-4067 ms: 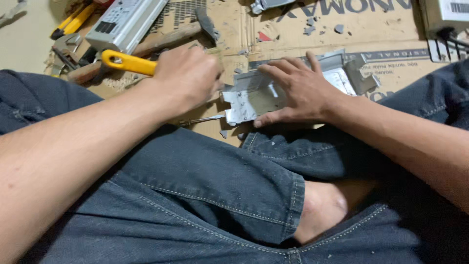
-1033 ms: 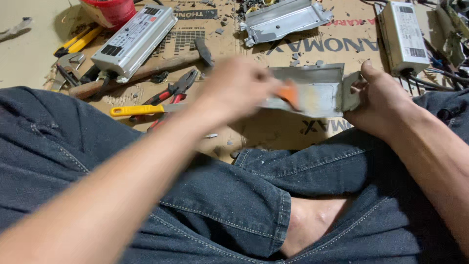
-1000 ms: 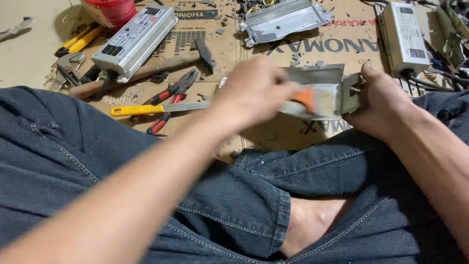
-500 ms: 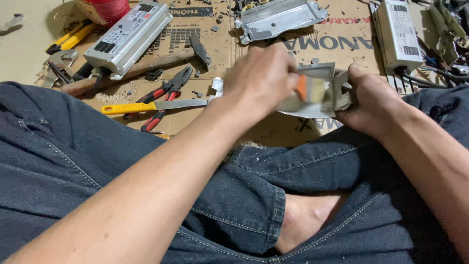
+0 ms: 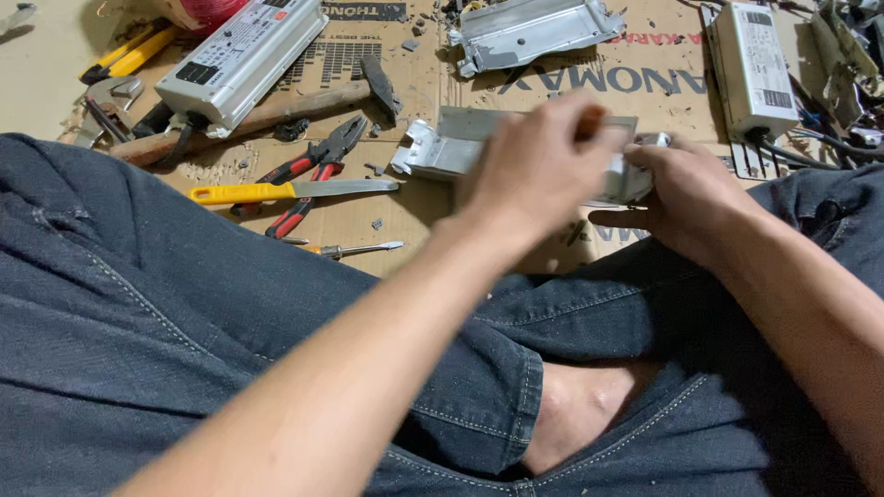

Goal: The person sits on the floor and cleans a white metal electronic housing using a brush and a scraper. They remove debris from the surface and edges of the housing.

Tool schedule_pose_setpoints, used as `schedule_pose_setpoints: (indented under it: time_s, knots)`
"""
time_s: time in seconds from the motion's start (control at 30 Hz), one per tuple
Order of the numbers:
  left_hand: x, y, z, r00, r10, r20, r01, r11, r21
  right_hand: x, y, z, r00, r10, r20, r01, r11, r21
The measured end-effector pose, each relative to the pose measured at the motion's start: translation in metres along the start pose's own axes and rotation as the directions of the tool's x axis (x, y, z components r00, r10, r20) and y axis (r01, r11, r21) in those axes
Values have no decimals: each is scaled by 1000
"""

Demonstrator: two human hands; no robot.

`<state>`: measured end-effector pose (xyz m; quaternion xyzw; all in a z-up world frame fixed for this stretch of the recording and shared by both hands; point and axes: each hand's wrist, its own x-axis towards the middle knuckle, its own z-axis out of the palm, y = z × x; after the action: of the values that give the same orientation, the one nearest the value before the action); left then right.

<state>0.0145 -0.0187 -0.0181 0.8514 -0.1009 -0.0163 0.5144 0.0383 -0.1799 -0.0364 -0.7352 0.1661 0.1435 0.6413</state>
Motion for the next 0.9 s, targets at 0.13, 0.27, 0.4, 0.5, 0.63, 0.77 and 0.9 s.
schedule_pose_setpoints:
  time_s: [0.13, 0.27, 0.4, 0.5, 0.63, 0.77, 0.9]
  knots:
    - [3, -47, -44, 986, -117, -118, 143, 959, 245, -11, -7, 3, 990, 19, -141, -18, 1000, 6]
    - [7, -53, -63, 950, -137, -280, 161, 985, 64, 3, 7, -4, 987, -18, -159, 23, 999, 28]
    - [4, -20, -53, 962, -238, 134, 267, 925, -271, 25, 26, -15, 982, -44, -182, 54, 997, 50]
    - [16, -36, -69, 893, -445, -62, 443, 895, -52, 9, 10, -7, 989, -8, -145, 10, 1000, 17]
    - [20, -77, -102, 869, -173, -464, 329, 902, 281, 3, 13, -3, 990, -121, -65, 119, 992, -40]
    - [11, -53, -103, 942, -115, -314, 110, 993, -35, 13, 17, -3, 980, -151, -131, 139, 986, -96]
    - [8, -56, -102, 921, -354, -161, 388, 862, 325, 5, 15, -4, 991, -113, -73, 112, 993, -26]
